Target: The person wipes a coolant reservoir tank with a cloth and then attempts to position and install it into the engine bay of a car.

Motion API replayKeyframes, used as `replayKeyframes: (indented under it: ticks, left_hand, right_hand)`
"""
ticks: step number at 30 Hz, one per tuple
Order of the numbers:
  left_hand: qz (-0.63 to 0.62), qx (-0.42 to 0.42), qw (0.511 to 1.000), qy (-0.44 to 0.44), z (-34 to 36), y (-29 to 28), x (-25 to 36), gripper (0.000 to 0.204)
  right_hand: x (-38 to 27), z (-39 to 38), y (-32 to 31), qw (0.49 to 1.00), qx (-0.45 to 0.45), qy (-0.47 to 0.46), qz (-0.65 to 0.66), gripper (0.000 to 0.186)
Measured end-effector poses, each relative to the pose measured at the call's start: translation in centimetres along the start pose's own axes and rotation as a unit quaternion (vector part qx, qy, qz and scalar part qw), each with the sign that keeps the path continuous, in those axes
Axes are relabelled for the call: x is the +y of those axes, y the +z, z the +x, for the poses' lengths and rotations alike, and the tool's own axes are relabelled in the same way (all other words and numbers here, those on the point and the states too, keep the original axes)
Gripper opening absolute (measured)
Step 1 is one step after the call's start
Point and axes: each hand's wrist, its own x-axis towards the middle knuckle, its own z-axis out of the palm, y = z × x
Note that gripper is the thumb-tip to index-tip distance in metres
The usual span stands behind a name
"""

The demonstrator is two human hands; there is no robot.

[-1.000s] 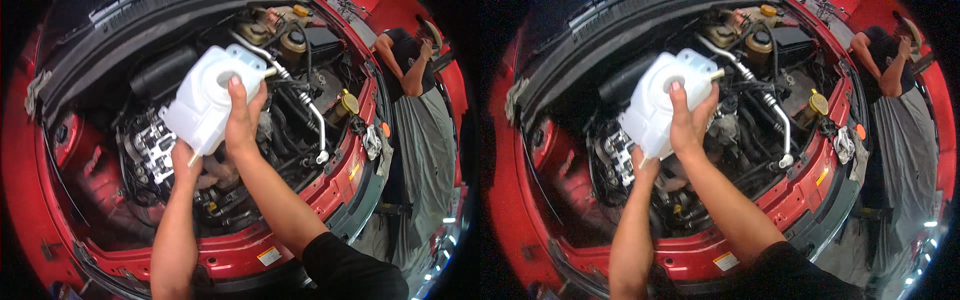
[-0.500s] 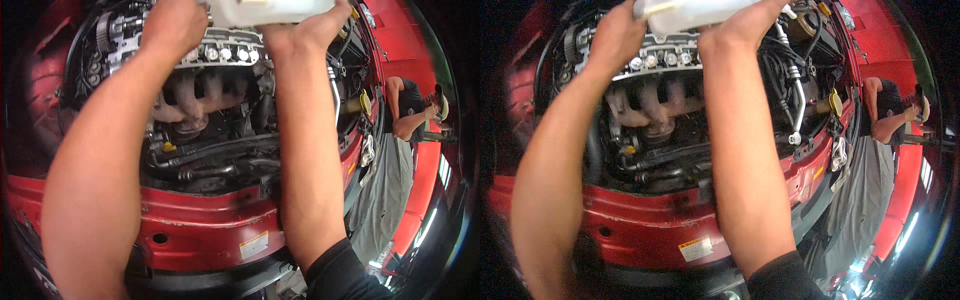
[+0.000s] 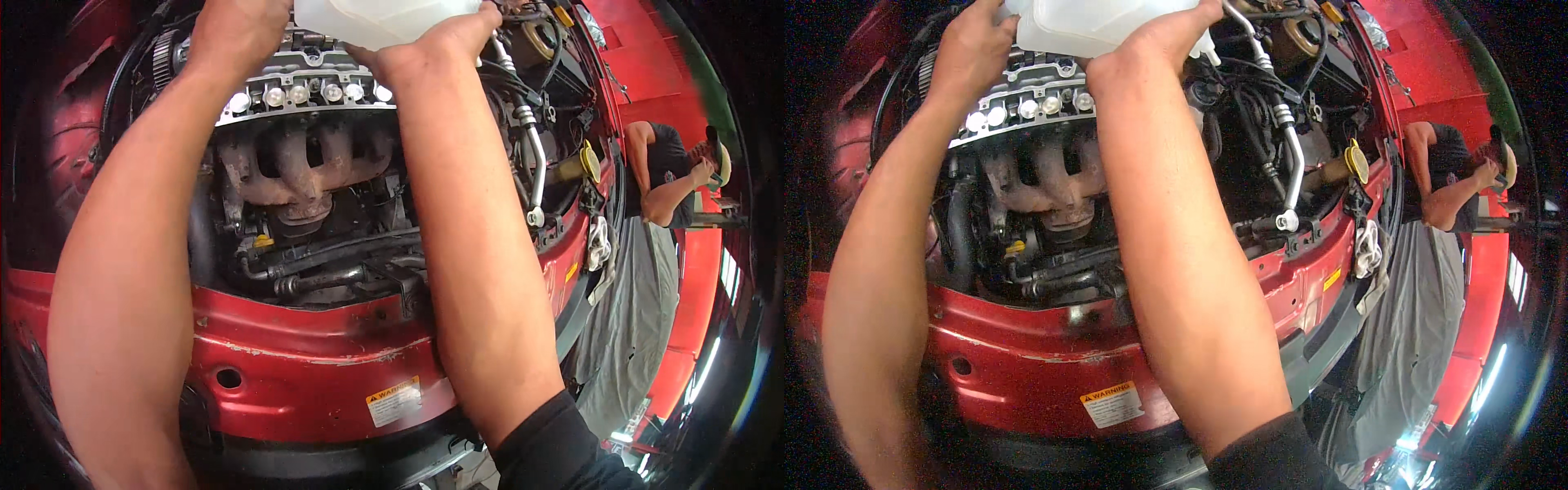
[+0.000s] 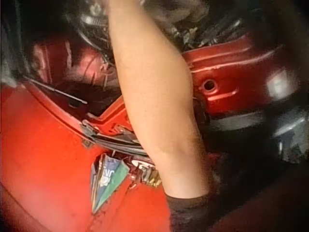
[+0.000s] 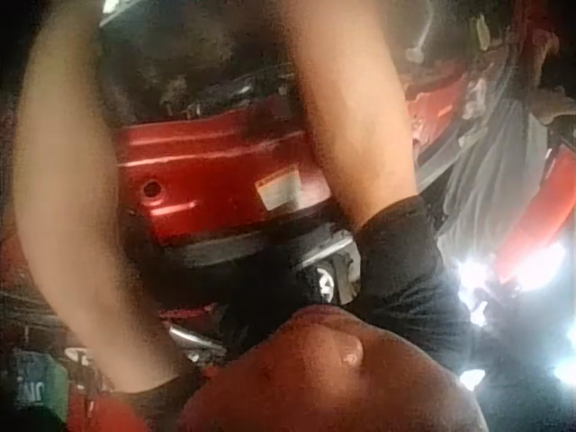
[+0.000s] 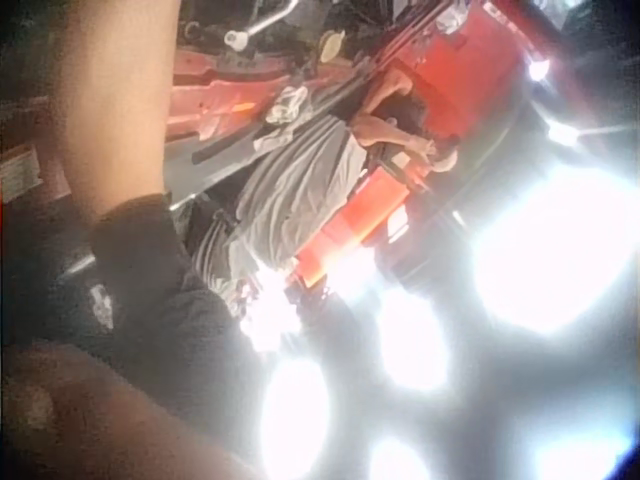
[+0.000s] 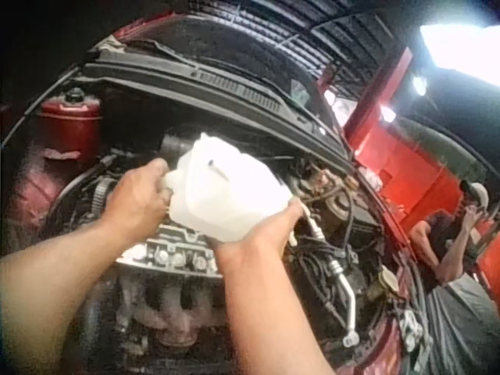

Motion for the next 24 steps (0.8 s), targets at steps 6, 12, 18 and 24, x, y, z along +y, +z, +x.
replayKeyframes:
  ticks: [6, 12, 18, 24]
  left_hand:
    - [0.058, -0.074, 0.995, 0.026, -0.8, 0.1, -2.2, 0.028]
    - [0.169, -0.227, 0.959, 0.028, 1.4, -3.8, -2.9, 0.029]
    - [0.129, -0.277, 0.952, 0.018, 2.8, -2.3, -3.0, 0.027]
    - [0.122, -0.287, 0.945, 0.100, 1.4, 0.6, -4.4, 0.030]
  right_hand:
    - [1.7, -1.3, 0.6, 0.997, -0.010, -0.007, -0.071, 0.079]
    - [2.8, -2.5, 0.2, 0.991, -0.092, 0.012, -0.098, 0.080]
    - [2.5, -1.7, -1.6, 0.988, -0.069, -0.003, -0.136, 0.081]
    - [1.3, 2.2, -5.2, 0.990, 0.127, -0.028, -0.063, 0.066]
